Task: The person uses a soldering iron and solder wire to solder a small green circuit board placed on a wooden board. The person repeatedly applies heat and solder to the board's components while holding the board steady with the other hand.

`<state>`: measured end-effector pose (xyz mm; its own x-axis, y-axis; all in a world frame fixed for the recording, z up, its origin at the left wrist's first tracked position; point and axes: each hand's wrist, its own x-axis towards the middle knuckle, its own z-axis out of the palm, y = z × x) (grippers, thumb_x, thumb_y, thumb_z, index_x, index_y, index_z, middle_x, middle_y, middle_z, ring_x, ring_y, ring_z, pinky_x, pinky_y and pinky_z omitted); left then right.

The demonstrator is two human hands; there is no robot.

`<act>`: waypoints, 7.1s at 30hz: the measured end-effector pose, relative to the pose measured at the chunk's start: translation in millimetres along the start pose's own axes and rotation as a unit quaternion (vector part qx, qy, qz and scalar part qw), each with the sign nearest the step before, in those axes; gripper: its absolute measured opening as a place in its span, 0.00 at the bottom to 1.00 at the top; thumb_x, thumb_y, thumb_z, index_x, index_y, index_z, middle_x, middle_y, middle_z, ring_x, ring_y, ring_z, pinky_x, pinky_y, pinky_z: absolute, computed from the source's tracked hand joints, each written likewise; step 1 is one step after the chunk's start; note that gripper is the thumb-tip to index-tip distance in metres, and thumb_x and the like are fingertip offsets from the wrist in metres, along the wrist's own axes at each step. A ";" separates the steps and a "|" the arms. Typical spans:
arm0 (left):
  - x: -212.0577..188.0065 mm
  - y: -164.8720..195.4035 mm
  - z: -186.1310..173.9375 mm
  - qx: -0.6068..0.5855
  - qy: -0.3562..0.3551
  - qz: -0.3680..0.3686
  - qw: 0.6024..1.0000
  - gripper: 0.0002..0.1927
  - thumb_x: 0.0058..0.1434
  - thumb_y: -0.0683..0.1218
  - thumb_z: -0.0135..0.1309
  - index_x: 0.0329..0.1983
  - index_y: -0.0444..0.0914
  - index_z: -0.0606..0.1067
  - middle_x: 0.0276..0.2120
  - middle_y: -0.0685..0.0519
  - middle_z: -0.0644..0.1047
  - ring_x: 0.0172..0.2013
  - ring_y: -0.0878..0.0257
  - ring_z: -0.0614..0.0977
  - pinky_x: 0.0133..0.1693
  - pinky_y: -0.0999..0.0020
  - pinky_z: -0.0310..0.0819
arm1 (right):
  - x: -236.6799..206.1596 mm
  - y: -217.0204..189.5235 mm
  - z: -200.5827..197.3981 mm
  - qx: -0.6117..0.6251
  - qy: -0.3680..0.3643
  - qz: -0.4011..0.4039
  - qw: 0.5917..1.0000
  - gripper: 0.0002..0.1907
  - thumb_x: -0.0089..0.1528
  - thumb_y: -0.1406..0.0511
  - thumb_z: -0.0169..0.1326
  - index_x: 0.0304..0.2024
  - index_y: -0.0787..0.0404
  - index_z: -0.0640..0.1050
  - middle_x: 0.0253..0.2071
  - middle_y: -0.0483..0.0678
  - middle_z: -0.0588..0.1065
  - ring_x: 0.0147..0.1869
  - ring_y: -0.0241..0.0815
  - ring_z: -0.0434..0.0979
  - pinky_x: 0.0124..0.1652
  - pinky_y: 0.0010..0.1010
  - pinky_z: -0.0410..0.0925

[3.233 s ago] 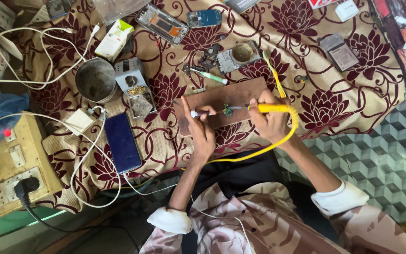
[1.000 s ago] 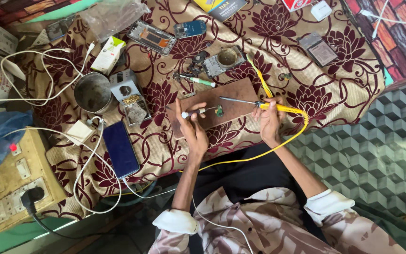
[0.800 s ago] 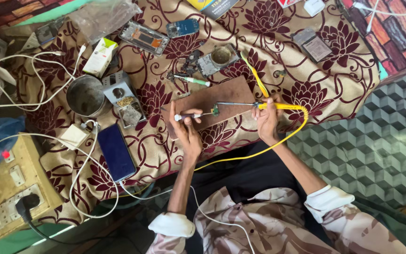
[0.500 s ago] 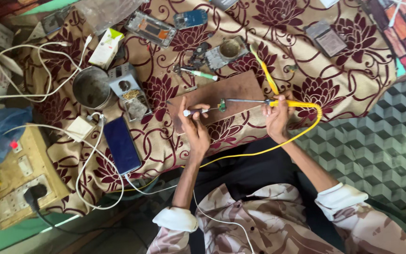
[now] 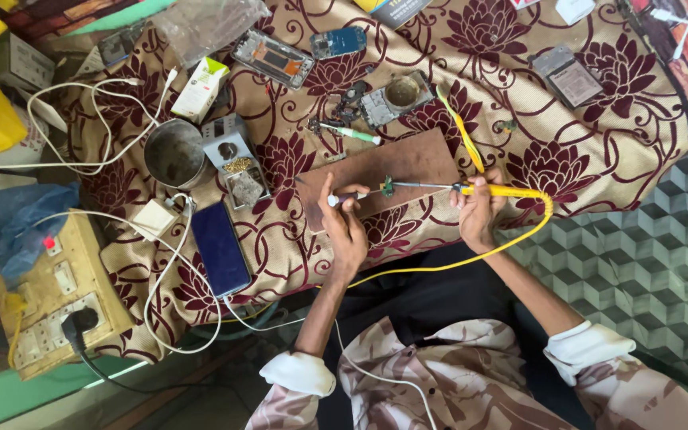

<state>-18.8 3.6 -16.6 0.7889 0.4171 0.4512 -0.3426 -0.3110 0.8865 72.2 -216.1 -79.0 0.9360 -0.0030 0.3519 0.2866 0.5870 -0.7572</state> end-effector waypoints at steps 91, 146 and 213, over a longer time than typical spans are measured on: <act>-3.7 5.6 -3.2 0.125 -0.017 0.146 0.981 0.22 0.67 0.35 0.52 0.65 0.32 0.70 0.46 0.53 0.84 0.33 0.65 0.73 0.43 0.66 0.57 | -6.4 -27.9 14.7 -0.125 -0.049 -0.085 0.987 0.08 0.76 0.63 0.41 0.48 0.60 0.58 0.33 0.48 0.63 0.31 0.36 0.65 0.32 0.30 0.68; -9.5 9.5 -3.0 0.117 0.007 0.143 0.983 0.15 0.66 0.40 0.60 0.55 0.34 0.76 0.42 0.54 0.85 0.27 0.69 0.77 0.42 0.69 0.60 | -22.0 -4.5 -15.9 -0.044 -0.043 -0.014 0.998 0.08 0.75 0.63 0.39 0.47 0.58 0.57 0.35 0.51 0.63 0.30 0.39 0.64 0.33 0.34 0.67; -3.4 21.7 -0.5 0.174 -0.015 0.154 0.973 0.08 0.65 0.45 0.61 0.44 0.37 0.79 0.45 0.56 0.84 0.30 0.67 0.74 0.45 0.65 0.56 | 51.4 -111.3 103.0 -0.628 -0.281 -0.328 0.648 0.04 0.69 0.73 0.52 0.39 0.68 0.71 0.25 0.50 0.61 0.24 0.40 0.61 0.24 0.35 0.53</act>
<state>-29.2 -4.2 1.1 0.6933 0.2349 0.6813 -0.3750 -0.6897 0.6195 67.4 -198.2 80.1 0.4075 0.5837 0.7023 0.8554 -0.5132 -0.0699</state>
